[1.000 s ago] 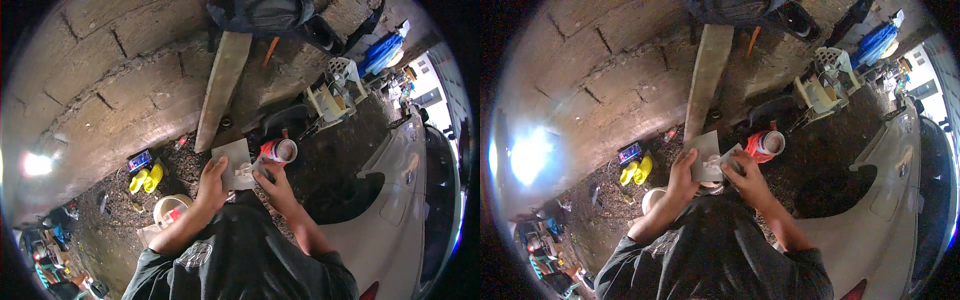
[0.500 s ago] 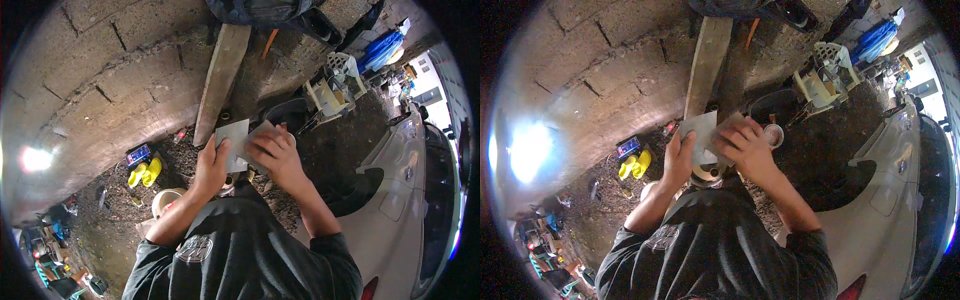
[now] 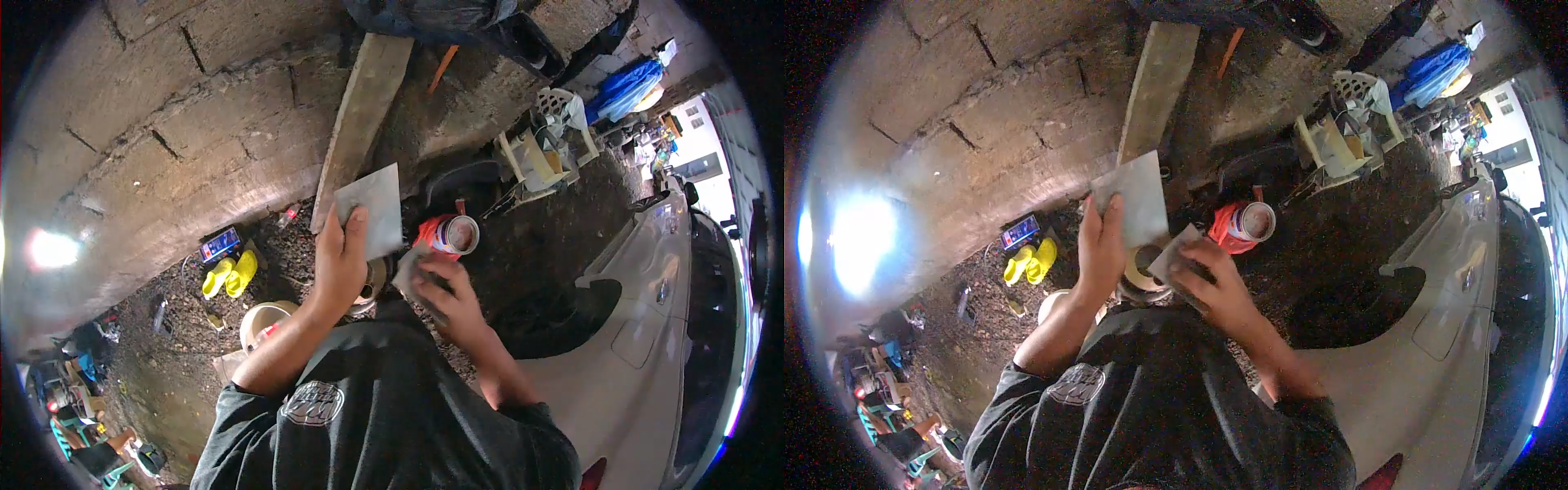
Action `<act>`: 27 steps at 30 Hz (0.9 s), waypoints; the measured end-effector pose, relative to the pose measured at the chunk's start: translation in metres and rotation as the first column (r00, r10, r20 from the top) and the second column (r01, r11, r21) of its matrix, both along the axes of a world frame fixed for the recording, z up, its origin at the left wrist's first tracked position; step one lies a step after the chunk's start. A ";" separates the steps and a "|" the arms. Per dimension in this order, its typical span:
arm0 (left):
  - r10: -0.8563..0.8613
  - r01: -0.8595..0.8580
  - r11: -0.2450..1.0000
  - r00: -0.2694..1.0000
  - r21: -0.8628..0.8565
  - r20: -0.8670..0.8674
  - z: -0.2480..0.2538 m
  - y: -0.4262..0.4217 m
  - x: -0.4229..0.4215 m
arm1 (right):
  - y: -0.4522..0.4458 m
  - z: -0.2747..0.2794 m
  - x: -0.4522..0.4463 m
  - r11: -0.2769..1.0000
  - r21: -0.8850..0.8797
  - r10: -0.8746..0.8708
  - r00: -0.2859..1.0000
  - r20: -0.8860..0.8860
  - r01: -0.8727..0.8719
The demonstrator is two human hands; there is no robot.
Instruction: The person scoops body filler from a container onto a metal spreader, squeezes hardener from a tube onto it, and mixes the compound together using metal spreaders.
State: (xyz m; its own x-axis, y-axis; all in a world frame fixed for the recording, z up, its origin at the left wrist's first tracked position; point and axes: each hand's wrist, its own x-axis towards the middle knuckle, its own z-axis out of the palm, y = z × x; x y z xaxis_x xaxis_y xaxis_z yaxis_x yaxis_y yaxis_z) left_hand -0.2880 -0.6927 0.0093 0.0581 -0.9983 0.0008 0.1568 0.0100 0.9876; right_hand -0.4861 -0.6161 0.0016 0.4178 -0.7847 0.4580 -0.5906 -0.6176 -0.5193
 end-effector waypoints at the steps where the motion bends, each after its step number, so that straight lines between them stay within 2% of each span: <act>1: -0.001 0.020 0.993 0.986 0.114 -0.165 -0.004 0.002 -0.002 | 0.002 0.014 0.007 0.999 -0.019 -0.045 0.995 0.088 0.047; 3: 0.046 0.120 0.941 0.881 0.317 -0.472 -0.018 0.008 -0.009 | 0.004 0.017 0.015 0.996 -0.011 -0.087 0.974 0.208 0.091; 6: 0.129 0.137 0.917 0.785 0.373 -0.606 -0.032 0.017 -0.017 | 0.000 -0.006 0.025 0.998 0.041 -0.047 0.966 0.254 0.038; 10: 0.128 0.111 0.903 0.853 0.415 -0.506 -0.049 0.022 -0.010 | -0.002 -0.049 0.016 0.995 0.060 -0.092 0.987 0.135 0.085; 12: 0.165 0.062 0.914 0.846 0.401 -0.507 -0.064 0.021 -0.010 | 0.000 -0.053 0.004 0.969 0.202 -0.156 0.987 0.042 0.145; 13: 0.159 0.071 0.913 0.845 0.401 -0.511 -0.055 0.021 -0.008 | 0.001 -0.055 -0.002 0.947 0.268 -0.181 0.983 -0.008 0.176; 16: 0.107 0.126 0.908 0.853 0.399 -0.511 -0.027 0.014 0.004 | 0.001 -0.101 -0.015 0.914 0.370 -0.214 0.973 0.086 0.168; 17: 0.074 0.159 0.903 0.858 0.400 -0.508 -0.023 0.009 0.010 | -0.002 -0.105 -0.017 0.819 0.535 -0.383 0.891 0.244 0.206; 18: 0.035 0.198 0.892 0.865 0.405 -0.500 -0.021 0.006 0.011 | -0.002 -0.100 -0.015 0.697 0.690 -0.561 0.747 0.356 0.194; 19: 0.030 0.220 0.881 0.858 0.419 -0.513 -0.024 0.006 0.009 | 0.001 -0.096 -0.011 0.559 0.819 -0.729 0.547 0.411 0.130; 21: 0.003 0.275 0.855 0.845 0.439 -0.535 -0.048 0.014 0.000 | -0.016 -0.088 -0.005 0.605 0.782 -0.783 0.066 0.618 -0.149; 22: -0.016 0.306 0.841 0.839 0.447 -0.545 -0.061 0.017 -0.004 | -0.029 -0.086 -0.008 0.663 0.701 -0.748 -0.201 0.632 -0.262; 23: -0.032 0.335 0.823 0.834 0.458 -0.552 -0.072 0.019 -0.006 | -0.033 -0.087 -0.016 0.737 0.594 -0.666 -0.197 0.720 -0.324; 26: -0.107 0.412 0.756 0.844 0.508 -0.526 -0.059 0.019 -0.022 | -0.047 -0.095 -0.030 0.768 0.536 -0.623 -0.218 0.751 -0.351; 27: -0.146 0.428 0.749 0.852 0.506 -0.503 -0.072 0.020 -0.027 | -0.052 -0.097 -0.033 0.769 0.522 -0.630 -0.295 0.719 -0.370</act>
